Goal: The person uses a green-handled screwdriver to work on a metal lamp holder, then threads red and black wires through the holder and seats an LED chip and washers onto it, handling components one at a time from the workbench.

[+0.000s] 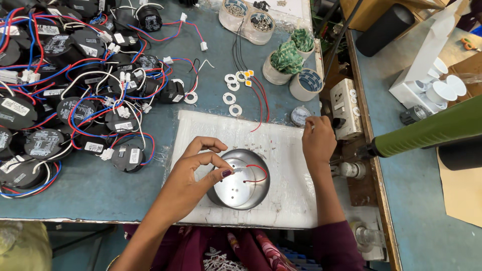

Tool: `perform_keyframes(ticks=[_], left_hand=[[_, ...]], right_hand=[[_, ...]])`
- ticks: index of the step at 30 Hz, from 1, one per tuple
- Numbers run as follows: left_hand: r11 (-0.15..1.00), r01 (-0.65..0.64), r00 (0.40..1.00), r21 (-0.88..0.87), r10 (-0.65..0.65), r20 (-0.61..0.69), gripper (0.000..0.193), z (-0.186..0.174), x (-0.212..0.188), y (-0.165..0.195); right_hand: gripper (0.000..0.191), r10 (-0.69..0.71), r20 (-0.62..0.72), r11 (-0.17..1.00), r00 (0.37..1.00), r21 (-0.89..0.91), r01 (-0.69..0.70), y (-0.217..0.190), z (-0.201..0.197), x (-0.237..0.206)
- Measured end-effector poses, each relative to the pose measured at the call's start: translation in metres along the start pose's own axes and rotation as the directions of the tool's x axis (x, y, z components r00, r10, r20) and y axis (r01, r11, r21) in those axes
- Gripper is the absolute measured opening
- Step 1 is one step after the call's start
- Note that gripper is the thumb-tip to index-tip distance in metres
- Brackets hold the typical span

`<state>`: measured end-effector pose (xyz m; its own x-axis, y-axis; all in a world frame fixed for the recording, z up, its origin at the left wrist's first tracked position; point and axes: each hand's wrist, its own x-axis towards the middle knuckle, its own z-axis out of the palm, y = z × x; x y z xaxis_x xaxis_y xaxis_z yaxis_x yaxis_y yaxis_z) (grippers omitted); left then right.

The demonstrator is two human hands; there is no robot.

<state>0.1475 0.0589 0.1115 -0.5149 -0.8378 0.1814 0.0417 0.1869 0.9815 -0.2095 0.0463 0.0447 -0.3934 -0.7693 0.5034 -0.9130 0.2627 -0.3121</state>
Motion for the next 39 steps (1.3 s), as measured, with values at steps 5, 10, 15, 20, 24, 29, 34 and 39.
perform_keyframes(ticks=[5,10,15,20,24,29,34,39], left_hand=[[0.999,0.009,1.000,0.041,-0.009,0.006,0.013,0.000,-0.001,0.004],[0.997,0.039,0.999,0.070,-0.038,-0.007,0.016,-0.003,-0.004,0.006],[0.998,-0.008,1.000,0.068,0.009,-0.022,0.018,-0.004,-0.008,0.000],[0.998,-0.038,0.998,0.053,0.040,-0.044,0.016,-0.004,-0.013,-0.004],[0.998,-0.050,0.997,0.041,0.053,-0.063,0.014,-0.003,-0.014,-0.006],[0.996,-0.043,0.996,0.078,0.049,-0.078,0.013,-0.003,-0.015,-0.001],[0.953,-0.078,0.995,0.294,0.091,-0.033,0.011,-0.004,-0.008,0.013],[0.853,-0.169,0.984,0.494,0.172,0.040,0.012,-0.006,0.003,0.033]], right_hand=[[0.018,-0.001,0.094,0.998,0.996,-0.068,0.008,-0.011,-0.010,0.001],[0.018,-0.156,0.250,0.909,0.956,0.415,0.040,-0.058,-0.082,-0.009],[0.021,-0.533,0.378,0.721,0.757,0.671,0.172,-0.105,-0.156,-0.030],[0.024,-0.458,0.472,0.802,0.754,0.584,0.122,-0.139,-0.164,-0.038],[0.019,-0.402,0.507,0.848,0.763,0.520,0.101,-0.148,-0.157,-0.035],[0.014,-0.320,0.623,0.914,0.714,0.402,0.058,-0.152,-0.147,-0.033],[0.015,-0.466,0.557,0.873,0.687,0.418,0.253,-0.154,-0.143,-0.036],[0.013,-0.571,0.427,0.806,0.701,0.454,0.380,-0.155,-0.138,-0.037]])
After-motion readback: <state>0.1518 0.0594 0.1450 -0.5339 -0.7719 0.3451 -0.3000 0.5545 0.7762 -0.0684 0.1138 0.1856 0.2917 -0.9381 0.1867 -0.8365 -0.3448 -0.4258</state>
